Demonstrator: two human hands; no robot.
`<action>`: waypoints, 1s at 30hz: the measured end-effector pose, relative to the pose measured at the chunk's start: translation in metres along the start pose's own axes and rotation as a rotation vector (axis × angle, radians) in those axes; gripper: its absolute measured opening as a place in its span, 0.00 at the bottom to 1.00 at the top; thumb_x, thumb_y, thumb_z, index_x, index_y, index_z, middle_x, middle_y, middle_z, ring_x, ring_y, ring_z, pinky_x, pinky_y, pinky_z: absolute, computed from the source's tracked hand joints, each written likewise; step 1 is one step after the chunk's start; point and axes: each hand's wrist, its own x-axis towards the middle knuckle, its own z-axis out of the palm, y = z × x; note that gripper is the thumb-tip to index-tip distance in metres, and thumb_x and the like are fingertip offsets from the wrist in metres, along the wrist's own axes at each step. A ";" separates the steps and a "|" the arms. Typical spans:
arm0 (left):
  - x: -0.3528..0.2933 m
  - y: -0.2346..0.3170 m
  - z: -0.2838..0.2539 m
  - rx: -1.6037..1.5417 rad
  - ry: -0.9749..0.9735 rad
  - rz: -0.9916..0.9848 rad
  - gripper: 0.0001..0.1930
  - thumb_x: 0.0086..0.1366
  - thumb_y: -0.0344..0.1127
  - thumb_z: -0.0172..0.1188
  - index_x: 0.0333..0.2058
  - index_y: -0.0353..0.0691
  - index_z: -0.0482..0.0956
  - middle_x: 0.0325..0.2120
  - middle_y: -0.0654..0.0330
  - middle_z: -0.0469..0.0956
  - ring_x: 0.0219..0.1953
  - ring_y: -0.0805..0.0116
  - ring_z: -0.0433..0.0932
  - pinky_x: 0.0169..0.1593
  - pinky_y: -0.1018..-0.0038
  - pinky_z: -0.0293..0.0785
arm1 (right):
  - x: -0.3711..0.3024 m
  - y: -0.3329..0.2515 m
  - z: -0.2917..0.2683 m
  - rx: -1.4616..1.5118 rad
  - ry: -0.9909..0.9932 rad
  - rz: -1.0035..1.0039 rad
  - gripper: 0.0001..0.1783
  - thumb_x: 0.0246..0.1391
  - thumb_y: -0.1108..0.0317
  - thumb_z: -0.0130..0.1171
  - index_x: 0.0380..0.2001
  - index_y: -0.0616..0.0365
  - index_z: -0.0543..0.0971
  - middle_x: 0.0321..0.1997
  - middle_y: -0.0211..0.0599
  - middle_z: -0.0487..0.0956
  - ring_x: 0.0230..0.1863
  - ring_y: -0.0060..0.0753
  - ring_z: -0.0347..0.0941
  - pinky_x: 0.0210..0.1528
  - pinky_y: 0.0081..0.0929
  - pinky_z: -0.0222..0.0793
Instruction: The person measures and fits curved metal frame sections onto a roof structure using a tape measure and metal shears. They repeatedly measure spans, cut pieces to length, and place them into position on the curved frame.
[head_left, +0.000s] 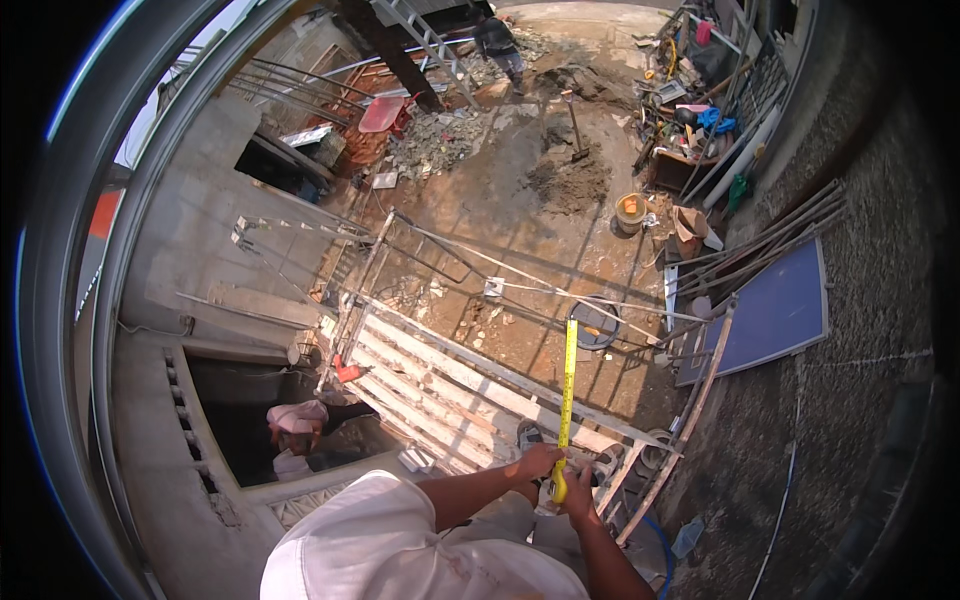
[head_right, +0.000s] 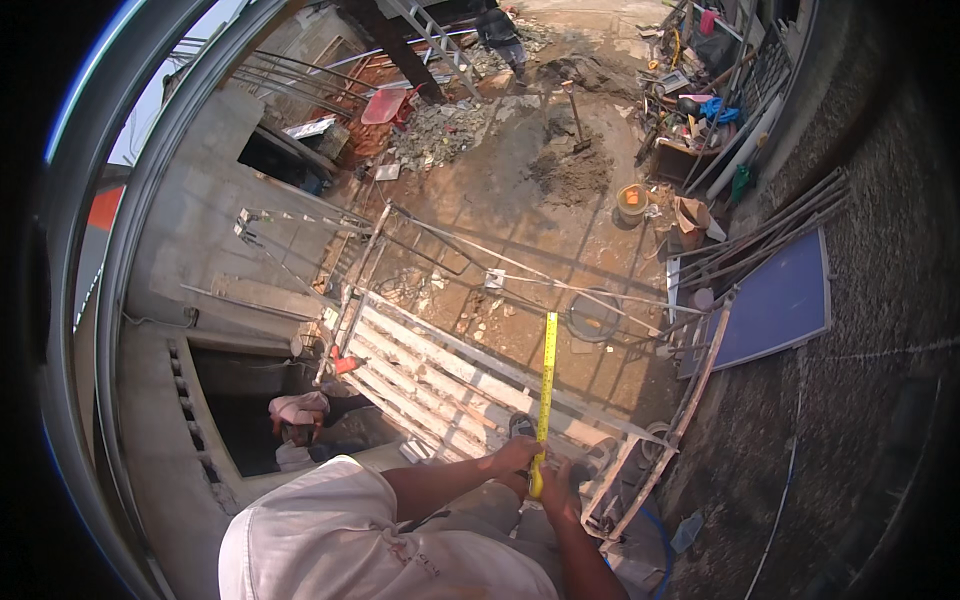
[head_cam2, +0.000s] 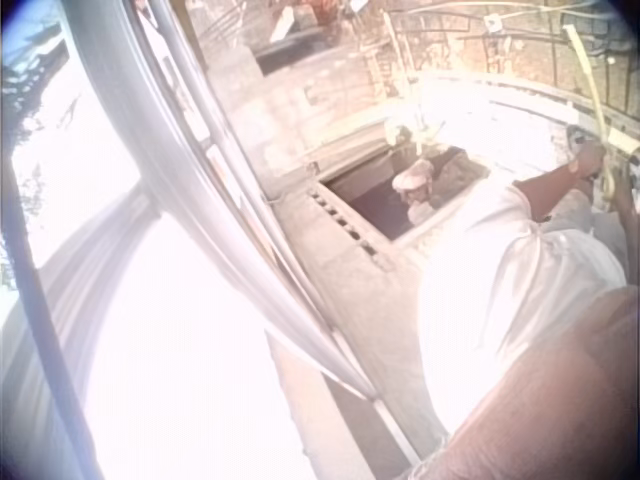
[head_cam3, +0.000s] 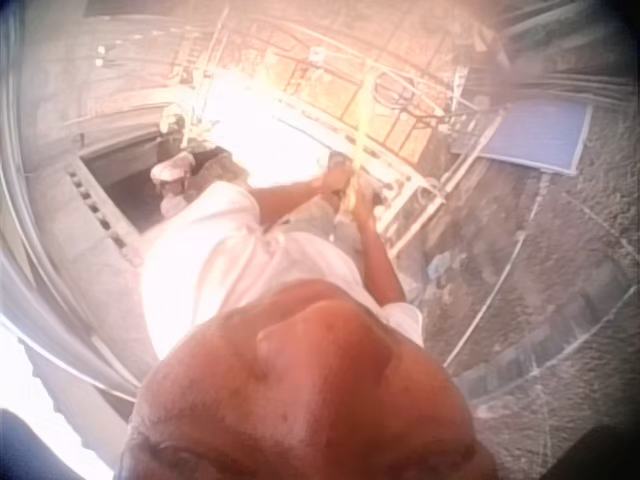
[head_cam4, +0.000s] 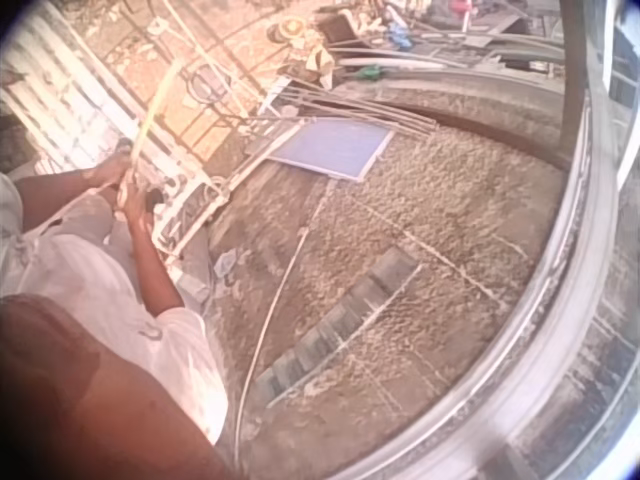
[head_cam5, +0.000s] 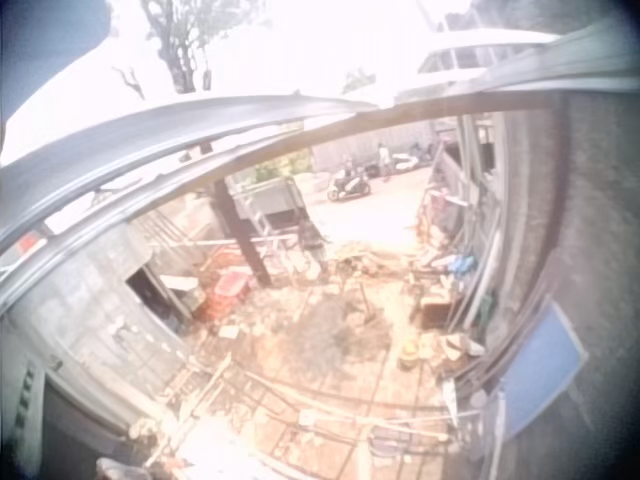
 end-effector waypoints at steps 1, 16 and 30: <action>-0.004 -0.005 0.008 0.130 0.063 0.165 0.18 0.68 0.47 0.49 0.38 0.38 0.80 0.30 0.55 0.80 0.29 0.62 0.78 0.33 0.67 0.74 | -0.001 -0.003 0.001 0.026 0.011 -0.012 0.28 0.61 0.48 0.47 0.58 0.46 0.55 0.54 0.47 0.66 0.45 0.41 0.72 0.31 0.39 0.79; 0.018 -0.005 -0.040 -0.667 0.011 -0.119 0.12 0.65 0.35 0.47 0.31 0.37 0.77 0.27 0.58 0.77 0.29 0.68 0.75 0.33 0.70 0.71 | -0.037 -0.047 -0.018 -0.015 0.055 0.066 0.24 0.58 0.59 0.54 0.56 0.55 0.65 0.40 0.42 0.76 0.35 0.34 0.73 0.36 0.32 0.71; 0.093 0.274 -0.326 0.351 0.913 -0.088 0.17 0.60 0.36 0.46 0.35 0.28 0.79 0.33 0.39 0.79 0.38 0.47 0.80 0.37 0.58 0.71 | -0.085 0.095 -0.131 -0.453 0.411 -0.014 0.16 0.48 0.59 0.60 0.36 0.60 0.74 0.28 0.44 0.77 0.30 0.39 0.76 0.36 0.36 0.71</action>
